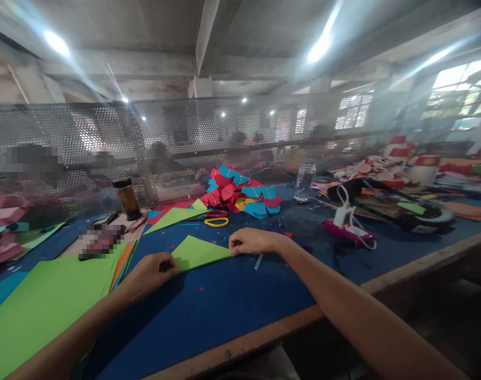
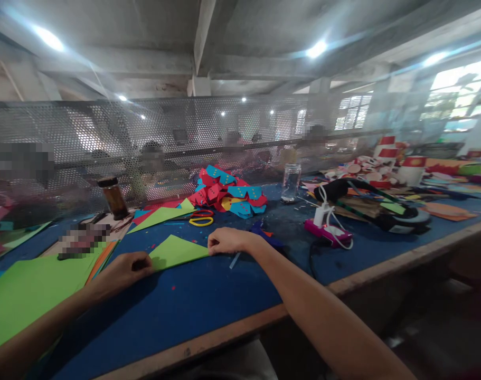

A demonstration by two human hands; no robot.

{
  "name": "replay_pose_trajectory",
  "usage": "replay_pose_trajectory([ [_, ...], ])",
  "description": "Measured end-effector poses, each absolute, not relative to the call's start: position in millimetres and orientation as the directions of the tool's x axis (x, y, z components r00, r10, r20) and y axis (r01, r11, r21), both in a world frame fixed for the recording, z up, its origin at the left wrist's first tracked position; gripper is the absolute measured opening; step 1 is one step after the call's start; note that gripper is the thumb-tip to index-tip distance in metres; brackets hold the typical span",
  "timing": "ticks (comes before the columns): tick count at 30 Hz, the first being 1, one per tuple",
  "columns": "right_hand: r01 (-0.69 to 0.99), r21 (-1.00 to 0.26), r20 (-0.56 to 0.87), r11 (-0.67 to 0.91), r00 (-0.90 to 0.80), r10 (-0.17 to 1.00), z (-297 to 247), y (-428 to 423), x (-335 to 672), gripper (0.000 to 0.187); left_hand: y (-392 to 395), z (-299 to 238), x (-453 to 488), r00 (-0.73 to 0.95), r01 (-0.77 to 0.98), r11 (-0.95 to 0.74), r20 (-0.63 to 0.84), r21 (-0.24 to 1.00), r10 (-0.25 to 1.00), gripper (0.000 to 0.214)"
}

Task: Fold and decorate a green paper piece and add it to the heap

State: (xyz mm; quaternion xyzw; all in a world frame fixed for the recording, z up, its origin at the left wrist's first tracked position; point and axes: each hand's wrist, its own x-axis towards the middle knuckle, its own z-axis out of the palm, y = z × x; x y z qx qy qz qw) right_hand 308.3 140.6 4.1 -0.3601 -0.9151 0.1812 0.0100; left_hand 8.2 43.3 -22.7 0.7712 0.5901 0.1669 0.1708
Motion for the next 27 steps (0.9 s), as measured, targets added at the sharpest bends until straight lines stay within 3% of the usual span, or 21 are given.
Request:
replay_pose_trajectory([
  [10, 0.641, -0.324, -0.051, 0.695, -0.746, 0.664, 9, 126, 299, 0.015, 44, -24, 10, 0.23, 0.856, -0.243, 0.085, 0.456, 0.969, 0.031],
  [13, 0.572, -0.359, 0.017, 0.738, -0.786, 0.618, 3, 120, 283, 0.021, 45, -26, 10, 0.233, 0.858, -0.243, 0.079, 0.452, 0.969, 0.031],
  [20, 0.485, -0.263, 0.14, 0.834, -0.836, 0.531, -12, 110, 243, 0.016, 50, -32, 7, 0.228, 0.856, -0.239, 0.08, 0.459, 0.97, 0.029],
  [27, 0.551, -0.283, 0.115, 0.785, -0.793, 0.598, -14, 108, 228, 0.022, 47, -28, 9, 0.23, 0.85, -0.248, 0.096, 0.465, 0.969, 0.029],
])
